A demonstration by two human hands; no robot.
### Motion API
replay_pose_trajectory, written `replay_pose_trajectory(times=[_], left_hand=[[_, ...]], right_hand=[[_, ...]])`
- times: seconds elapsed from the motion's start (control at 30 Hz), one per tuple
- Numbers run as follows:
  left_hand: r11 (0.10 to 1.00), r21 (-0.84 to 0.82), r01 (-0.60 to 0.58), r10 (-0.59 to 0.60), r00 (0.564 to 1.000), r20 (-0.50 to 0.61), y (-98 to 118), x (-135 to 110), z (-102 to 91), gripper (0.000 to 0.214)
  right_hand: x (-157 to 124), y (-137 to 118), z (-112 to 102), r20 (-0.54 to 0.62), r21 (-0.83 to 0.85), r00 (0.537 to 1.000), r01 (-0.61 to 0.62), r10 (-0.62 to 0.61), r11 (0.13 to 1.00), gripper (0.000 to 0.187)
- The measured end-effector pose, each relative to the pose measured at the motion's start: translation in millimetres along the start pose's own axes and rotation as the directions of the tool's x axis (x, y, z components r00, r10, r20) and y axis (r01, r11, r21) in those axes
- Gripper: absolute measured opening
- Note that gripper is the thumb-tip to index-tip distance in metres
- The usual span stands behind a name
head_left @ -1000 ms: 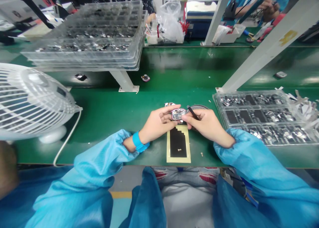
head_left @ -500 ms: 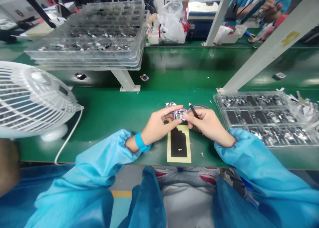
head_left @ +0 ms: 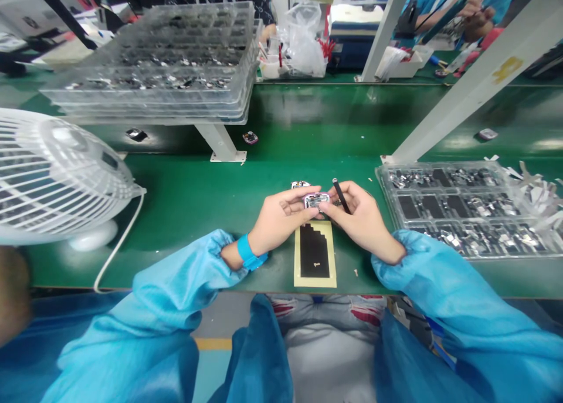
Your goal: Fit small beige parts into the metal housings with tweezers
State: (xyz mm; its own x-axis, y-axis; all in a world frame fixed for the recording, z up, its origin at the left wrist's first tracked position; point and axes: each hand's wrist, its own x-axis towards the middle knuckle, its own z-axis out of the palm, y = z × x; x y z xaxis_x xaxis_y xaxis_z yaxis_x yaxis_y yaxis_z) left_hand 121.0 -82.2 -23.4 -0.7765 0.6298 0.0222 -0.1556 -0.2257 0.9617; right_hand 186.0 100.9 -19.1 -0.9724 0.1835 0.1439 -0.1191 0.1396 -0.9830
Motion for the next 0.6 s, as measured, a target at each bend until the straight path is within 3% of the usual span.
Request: replay_pose_trajectory(times=[0.13,0.3,0.5,0.6], left_hand=[[1.0,0.001,-0.014,0.014,1.0,-0.003,-0.7,0.5,3.7,0.047],[0.995,0.035,-0.098,0.097,0.995,0.025,-3.5,-1.3,5.8,0.039],[0.931,0.356,-0.085,0.101,0.994,-0.028,-4.4,-3.4,6.5,0.038],[0.894,0.43,-0.123,0.153,0.988,-0.037,-5.2,-3.3,8.4,0.035]], right_hand=[[1.3,1.5,2.1,0.047,0.038,0.999,-0.028,0.026,0.999,0.044],[3.3,-0.4,1.2,0.063,-0.096,0.998,-0.006,0.012,0.995,0.04],[6.0,-1.4,1.4,0.016,-0.198,1.0,0.017,-0.014,0.98,0.046],[7.0,-3.8,2.2,0.004,-0.221,1.0,0.008,-0.008,0.975,0.048]])
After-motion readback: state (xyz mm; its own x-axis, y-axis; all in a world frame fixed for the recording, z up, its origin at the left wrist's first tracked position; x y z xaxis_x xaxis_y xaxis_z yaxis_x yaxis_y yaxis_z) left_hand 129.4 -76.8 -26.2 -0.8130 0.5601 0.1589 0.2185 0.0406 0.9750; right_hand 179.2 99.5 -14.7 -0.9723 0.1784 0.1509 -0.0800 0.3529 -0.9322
